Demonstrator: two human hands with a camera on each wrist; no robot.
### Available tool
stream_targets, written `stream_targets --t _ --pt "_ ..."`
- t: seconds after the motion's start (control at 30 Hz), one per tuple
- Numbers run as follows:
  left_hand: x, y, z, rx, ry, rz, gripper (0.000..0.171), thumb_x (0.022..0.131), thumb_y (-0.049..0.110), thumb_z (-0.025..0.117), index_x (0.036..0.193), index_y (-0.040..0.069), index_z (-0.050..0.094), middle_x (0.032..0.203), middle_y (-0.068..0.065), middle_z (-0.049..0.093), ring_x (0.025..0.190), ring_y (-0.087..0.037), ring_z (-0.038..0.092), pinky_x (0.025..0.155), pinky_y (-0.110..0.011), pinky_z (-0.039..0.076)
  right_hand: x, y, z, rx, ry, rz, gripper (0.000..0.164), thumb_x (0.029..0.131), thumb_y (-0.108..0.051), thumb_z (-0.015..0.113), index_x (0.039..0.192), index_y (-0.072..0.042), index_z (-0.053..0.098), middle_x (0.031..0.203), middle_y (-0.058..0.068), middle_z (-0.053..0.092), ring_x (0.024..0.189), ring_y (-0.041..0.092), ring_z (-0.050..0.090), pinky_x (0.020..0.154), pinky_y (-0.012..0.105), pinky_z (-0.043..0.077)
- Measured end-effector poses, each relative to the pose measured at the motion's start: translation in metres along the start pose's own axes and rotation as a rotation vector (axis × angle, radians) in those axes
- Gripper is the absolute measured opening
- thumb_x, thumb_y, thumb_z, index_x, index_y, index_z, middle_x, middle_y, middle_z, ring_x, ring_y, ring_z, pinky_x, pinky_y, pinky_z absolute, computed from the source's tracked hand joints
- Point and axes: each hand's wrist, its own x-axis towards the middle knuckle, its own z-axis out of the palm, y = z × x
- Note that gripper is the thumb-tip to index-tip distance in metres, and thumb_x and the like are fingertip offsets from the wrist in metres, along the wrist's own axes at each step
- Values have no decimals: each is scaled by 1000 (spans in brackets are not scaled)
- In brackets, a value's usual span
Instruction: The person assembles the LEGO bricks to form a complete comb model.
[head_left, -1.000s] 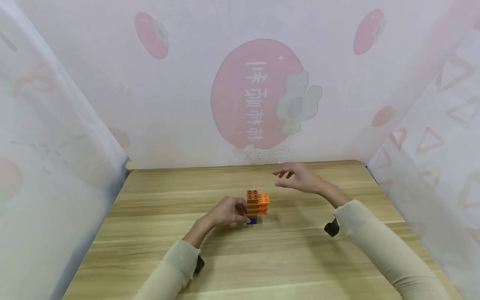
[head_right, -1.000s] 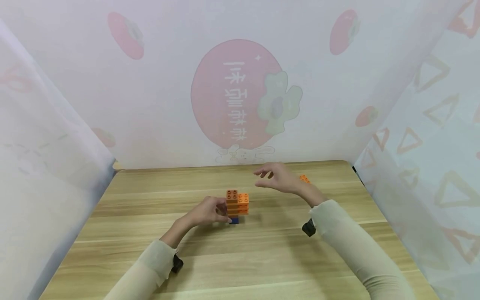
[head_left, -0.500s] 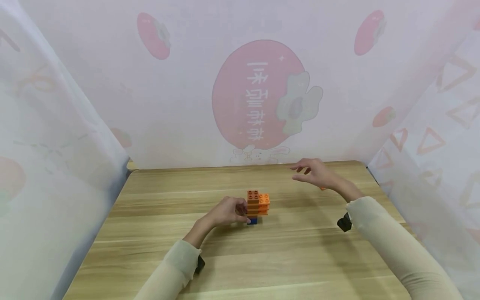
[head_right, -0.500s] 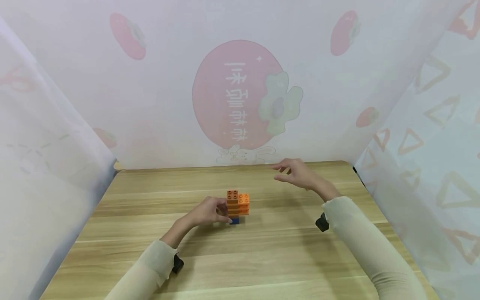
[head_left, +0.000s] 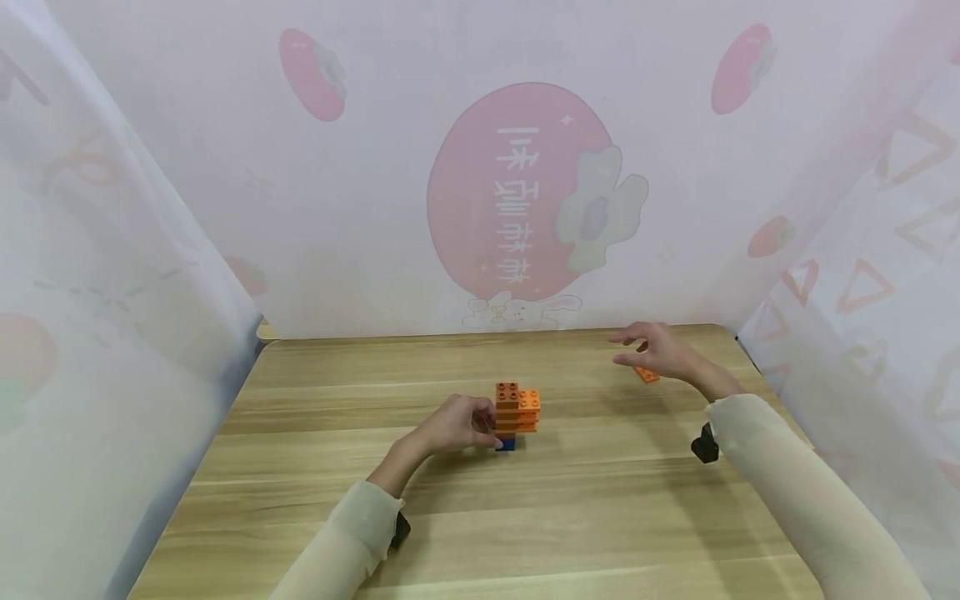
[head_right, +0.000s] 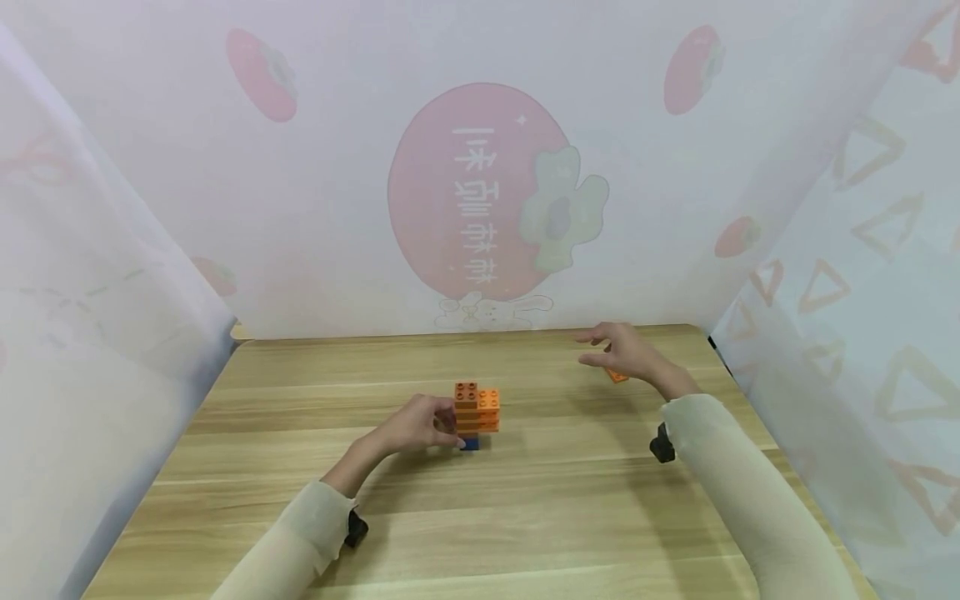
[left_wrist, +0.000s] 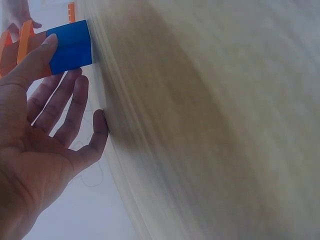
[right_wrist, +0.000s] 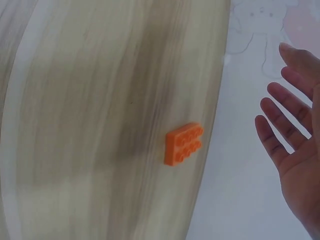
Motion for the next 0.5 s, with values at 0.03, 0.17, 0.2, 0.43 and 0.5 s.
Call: stream_targets --t 0.03,0.17,0.2,0.43,0.5 --pt "0 0 0 1 0 -2 24 87 18 90 102 13 72 95 3 75 85 -8 70 79 -26 59 -1 3 0 3 0 6 37 95 -12 81 129 2 73 126 21 72 114 42 66 89 55 60" --pt "0 1 0 4 0 -3 23 87 18 90 101 15 72 95 4 76 85 -7 70 79 -26 59 -7 14 1 22 2 33 41 94 -10 82 131 4 71 132 24 69 116 42 65 89 54 61" --pt "0 0 0 4 -2 -5 23 87 18 90 101 15 72 95 5 76 85 -7 70 79 -26 59 -8 16 1 22 4 38 42 94 -10 82 132 4 70 134 25 69 116 43 65 90 55 60" --pt "0 0 1 -18 -9 -18 22 88 19 89 101 16 72 95 7 75 86 -7 71 80 -26 59 -17 34 7 27 11 93 48 94 -6 81 138 5 65 139 30 64 122 52 60 93 61 57" --pt "0 0 0 -20 -8 -20 22 88 19 90 101 16 73 94 7 75 86 -8 71 80 -26 59 -19 39 8 20 21 110 50 93 -7 82 138 6 65 138 30 64 122 52 60 94 62 56"
